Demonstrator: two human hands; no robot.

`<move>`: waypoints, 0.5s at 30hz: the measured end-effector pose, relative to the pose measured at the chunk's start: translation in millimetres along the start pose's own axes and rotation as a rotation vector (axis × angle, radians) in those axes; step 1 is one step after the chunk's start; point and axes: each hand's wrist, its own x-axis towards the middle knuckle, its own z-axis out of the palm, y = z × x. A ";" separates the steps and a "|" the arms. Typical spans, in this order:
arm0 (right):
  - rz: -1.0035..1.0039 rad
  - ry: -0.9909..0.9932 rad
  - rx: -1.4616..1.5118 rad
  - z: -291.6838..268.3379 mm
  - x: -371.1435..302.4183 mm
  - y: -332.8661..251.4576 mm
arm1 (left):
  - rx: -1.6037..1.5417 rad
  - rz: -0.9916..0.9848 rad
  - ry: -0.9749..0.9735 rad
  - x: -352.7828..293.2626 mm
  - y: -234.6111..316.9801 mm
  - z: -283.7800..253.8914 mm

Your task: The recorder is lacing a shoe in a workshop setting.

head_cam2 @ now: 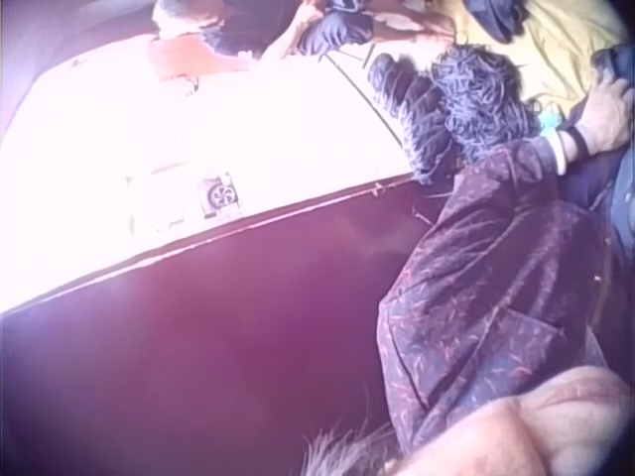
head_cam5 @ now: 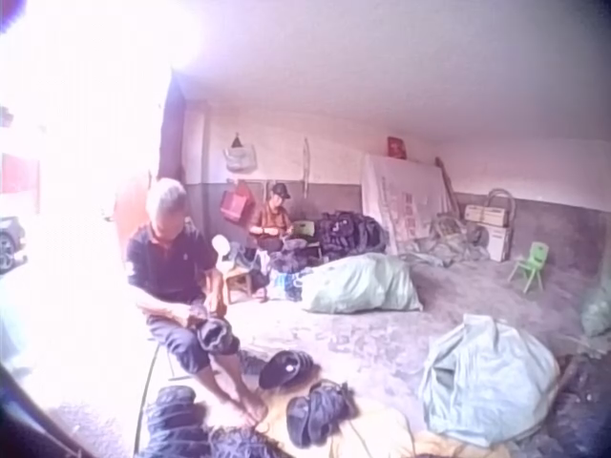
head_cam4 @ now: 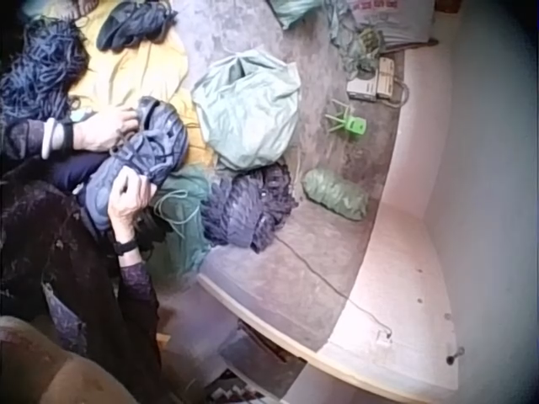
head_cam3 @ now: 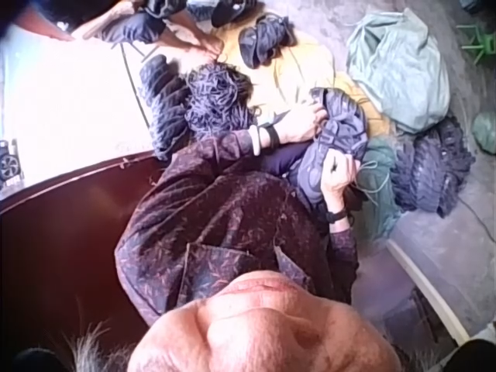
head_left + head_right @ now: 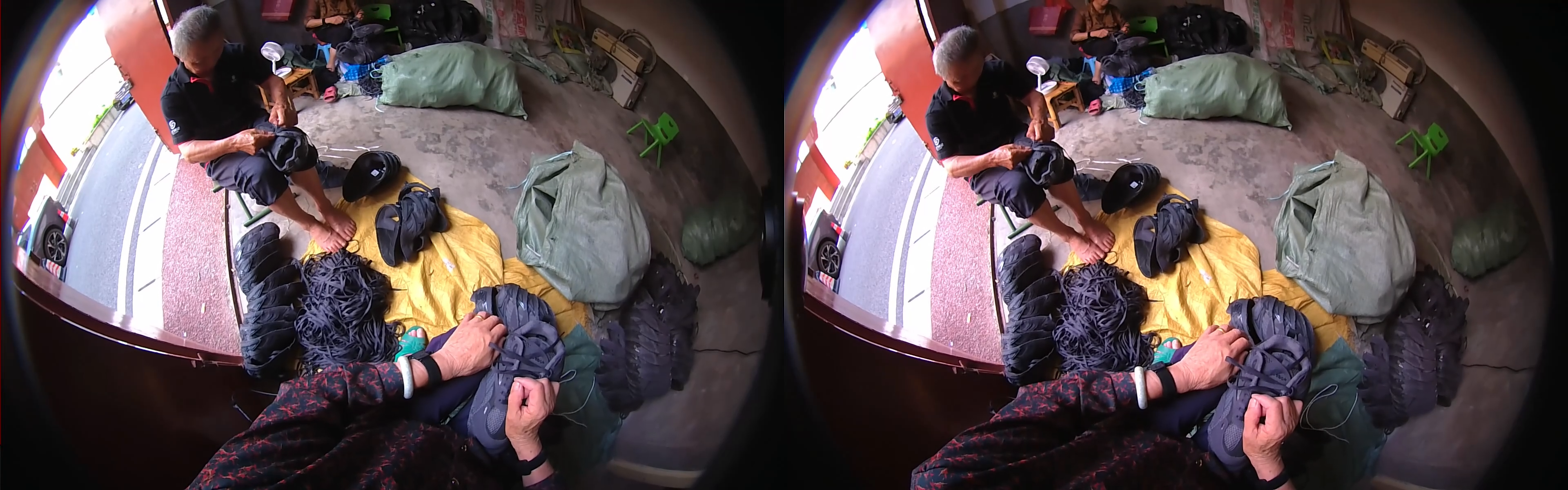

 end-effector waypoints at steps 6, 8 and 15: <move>0.000 0.004 -0.006 0.6 -0.5 1.0 | 0.000 -0.002 -0.004 0.1 0.7 -1.2; -0.005 0.008 -0.003 1.1 -0.7 1.9 | -0.002 -0.004 -0.007 0.3 0.7 -0.7; -0.005 0.003 0.005 0.7 1.9 0.3 | -0.006 0.002 -0.005 1.2 -0.4 -1.5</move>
